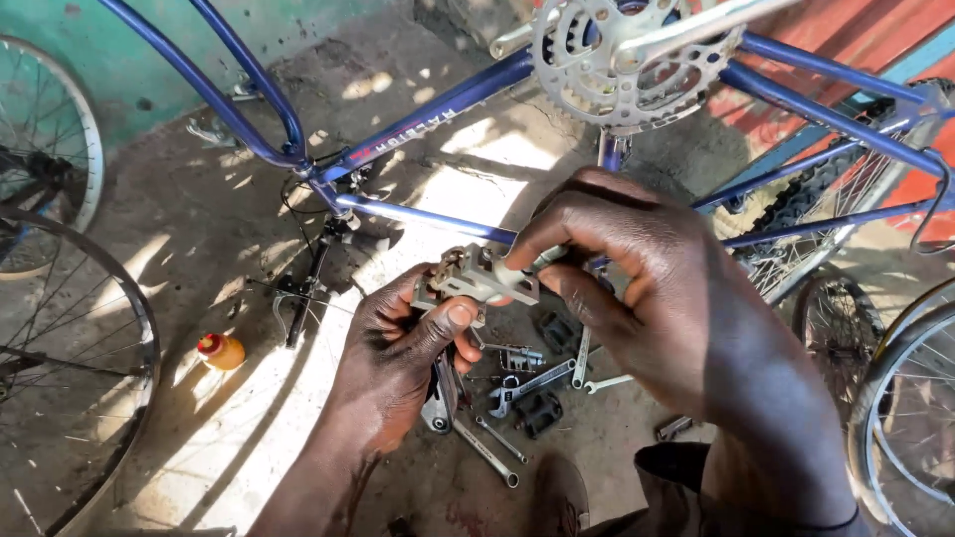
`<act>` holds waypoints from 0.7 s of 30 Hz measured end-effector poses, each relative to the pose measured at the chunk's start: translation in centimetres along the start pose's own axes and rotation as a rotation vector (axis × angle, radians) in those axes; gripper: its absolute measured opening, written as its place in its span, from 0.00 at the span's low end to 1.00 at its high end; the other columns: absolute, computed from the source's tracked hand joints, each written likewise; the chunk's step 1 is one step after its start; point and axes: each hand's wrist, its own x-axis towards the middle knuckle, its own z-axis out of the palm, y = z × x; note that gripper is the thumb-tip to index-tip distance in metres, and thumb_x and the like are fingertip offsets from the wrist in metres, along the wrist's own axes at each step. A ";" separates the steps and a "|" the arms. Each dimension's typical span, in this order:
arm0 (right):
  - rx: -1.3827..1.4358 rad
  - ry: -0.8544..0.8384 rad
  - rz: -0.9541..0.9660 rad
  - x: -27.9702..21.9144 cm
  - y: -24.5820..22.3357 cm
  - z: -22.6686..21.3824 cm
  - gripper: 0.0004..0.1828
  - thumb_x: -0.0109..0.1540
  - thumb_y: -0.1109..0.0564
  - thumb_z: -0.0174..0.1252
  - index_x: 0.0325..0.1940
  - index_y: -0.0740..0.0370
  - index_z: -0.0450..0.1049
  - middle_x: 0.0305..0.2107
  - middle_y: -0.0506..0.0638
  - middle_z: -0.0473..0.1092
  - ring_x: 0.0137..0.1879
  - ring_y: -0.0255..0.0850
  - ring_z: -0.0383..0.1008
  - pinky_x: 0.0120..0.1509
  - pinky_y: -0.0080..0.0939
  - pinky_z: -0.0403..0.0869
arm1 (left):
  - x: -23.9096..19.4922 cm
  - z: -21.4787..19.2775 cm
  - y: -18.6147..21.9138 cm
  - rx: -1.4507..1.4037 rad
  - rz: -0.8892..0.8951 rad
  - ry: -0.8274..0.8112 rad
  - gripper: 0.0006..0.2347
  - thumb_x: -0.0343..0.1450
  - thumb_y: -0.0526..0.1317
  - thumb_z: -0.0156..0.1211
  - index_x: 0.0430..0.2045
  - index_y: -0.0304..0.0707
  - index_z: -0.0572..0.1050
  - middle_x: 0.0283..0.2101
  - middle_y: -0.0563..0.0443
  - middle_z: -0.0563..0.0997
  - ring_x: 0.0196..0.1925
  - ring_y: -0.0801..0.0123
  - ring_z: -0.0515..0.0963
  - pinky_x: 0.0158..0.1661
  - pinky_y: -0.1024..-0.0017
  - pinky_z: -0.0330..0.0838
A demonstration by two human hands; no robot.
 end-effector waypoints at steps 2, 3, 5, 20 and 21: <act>0.023 -0.010 0.067 -0.3 -0.4 -0.1 0.10 0.62 0.64 0.60 0.47 0.54 0.77 0.41 0.48 0.73 0.45 0.39 0.76 0.35 0.37 0.74 | -0.3 0.1 -0.3 -0.016 0.014 0.001 0.11 0.68 0.39 0.66 0.38 0.31 0.80 0.30 0.45 0.85 0.21 0.67 0.80 0.23 0.71 0.76; 0.042 -0.020 0.134 -0.4 -0.7 -0.3 0.14 0.61 0.58 0.64 0.52 0.51 0.78 0.45 0.46 0.75 0.47 0.36 0.78 0.26 0.34 0.79 | -0.4 0.2 -0.4 -0.034 0.031 0.001 0.11 0.68 0.39 0.67 0.38 0.30 0.80 0.32 0.44 0.85 0.21 0.67 0.79 0.22 0.71 0.75; 0.037 -0.004 0.112 -0.6 -0.6 0.5 0.16 0.61 0.57 0.64 0.53 0.57 0.75 0.48 0.49 0.75 0.44 0.37 0.79 0.24 0.33 0.83 | -0.9 0.1 -0.5 -0.025 0.028 0.018 0.09 0.68 0.39 0.66 0.37 0.31 0.80 0.27 0.45 0.83 0.20 0.68 0.79 0.22 0.72 0.75; 0.154 0.037 0.171 0.6 0.5 2.8 0.07 0.64 0.55 0.59 0.43 0.53 0.82 0.37 0.43 0.81 0.45 0.35 0.81 0.46 0.35 0.72 | -0.5 -1.7 0.0 -0.039 0.020 0.040 0.11 0.67 0.38 0.66 0.37 0.29 0.81 0.34 0.41 0.88 0.20 0.70 0.77 0.23 0.72 0.75; 0.161 0.004 0.154 0.6 0.8 2.7 0.09 0.64 0.57 0.59 0.44 0.50 0.84 0.38 0.44 0.81 0.45 0.36 0.82 0.45 0.36 0.74 | -0.4 -1.7 0.1 -0.023 0.010 0.053 0.11 0.67 0.38 0.65 0.38 0.28 0.81 0.38 0.39 0.90 0.20 0.68 0.77 0.23 0.72 0.75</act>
